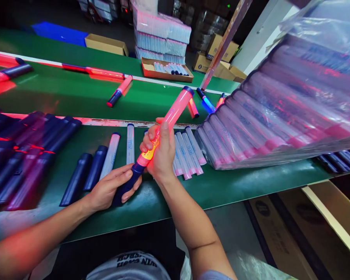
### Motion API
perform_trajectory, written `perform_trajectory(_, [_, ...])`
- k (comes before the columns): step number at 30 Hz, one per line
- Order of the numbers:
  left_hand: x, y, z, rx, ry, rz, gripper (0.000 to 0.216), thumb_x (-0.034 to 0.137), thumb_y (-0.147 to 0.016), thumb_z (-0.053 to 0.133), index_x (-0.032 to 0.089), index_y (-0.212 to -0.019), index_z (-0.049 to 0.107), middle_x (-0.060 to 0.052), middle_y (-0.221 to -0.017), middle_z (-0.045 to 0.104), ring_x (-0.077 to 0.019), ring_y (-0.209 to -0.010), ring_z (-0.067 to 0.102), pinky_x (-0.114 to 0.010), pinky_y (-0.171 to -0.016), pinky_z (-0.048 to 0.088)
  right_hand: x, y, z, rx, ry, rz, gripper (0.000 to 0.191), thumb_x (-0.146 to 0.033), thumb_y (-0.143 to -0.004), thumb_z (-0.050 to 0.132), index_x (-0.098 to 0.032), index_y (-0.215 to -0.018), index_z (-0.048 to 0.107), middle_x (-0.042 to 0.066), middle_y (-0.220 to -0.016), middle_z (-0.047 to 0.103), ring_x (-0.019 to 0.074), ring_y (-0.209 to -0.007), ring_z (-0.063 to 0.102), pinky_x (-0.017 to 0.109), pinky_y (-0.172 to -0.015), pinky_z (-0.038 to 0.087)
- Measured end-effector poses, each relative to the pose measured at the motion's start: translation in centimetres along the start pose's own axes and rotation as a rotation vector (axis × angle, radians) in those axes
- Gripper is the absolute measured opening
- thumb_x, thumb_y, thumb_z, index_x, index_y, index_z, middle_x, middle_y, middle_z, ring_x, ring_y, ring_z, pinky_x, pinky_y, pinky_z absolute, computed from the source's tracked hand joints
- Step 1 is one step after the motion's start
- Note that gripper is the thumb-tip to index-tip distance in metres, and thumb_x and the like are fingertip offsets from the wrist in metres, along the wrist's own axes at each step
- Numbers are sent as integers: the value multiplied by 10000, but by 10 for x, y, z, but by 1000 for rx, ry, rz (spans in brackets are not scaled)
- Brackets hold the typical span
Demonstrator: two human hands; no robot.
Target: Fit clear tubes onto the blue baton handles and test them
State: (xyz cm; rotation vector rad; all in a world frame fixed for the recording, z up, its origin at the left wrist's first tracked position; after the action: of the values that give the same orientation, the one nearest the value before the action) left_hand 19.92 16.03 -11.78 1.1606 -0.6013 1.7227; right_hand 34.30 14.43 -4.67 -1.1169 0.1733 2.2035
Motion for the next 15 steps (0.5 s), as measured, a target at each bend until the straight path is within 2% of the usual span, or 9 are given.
perform_trajectory(3, [-2, 1, -2, -23, 19, 0, 312, 459, -998, 523, 153, -964, 568, -3, -762, 598, -55, -431, 445, -193, -398, 353, 1, 2, 2, -11, 16, -51, 263, -539, -968, 488, -287, -1046, 496, -90, -685, 371, 34, -446, 319, 137, -420, 325])
perform_trajectory(9, [-8, 1, -5, 25, -155, 144, 332, 464, -1021, 494, 144, -971, 568, -8, -806, 595, -48, -477, 457, -202, -460, 351, 13, 4, 6, -18, -66, 0, 248, -496, -972, 512, -256, -1030, 520, -90, -683, 398, 27, -444, 326, 137, -409, 321])
perform_trajectory(12, [-12, 3, -11, 11, -175, 189, 354, 485, -1016, 497, 141, -1041, 575, -22, -838, 605, -59, -516, 473, -211, -492, 351, 8, 7, 8, -100, -93, -29, 242, -481, -978, 513, -256, -1059, 546, -84, -685, 447, 32, -455, 385, 150, -432, 358])
perform_trajectory(15, [-15, 9, -14, 14, -213, 203, 421, 527, -990, 532, 145, -1162, 571, -38, -881, 610, -83, -590, 502, -218, -544, 373, -15, 11, 15, -222, -43, -25, 325, -536, -948, 548, -249, -1098, 575, -39, -771, 555, 71, -551, 530, 200, -487, 447])
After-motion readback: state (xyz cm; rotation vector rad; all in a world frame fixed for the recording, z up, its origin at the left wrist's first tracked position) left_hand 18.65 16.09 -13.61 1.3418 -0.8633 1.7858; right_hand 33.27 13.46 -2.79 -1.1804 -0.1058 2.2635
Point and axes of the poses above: each hand's wrist, its own y-axis away from the middle knuckle, its own z-axis out of the palm, x = y × z, the point moved 1 cm from there along -y, towards the middle knuckle
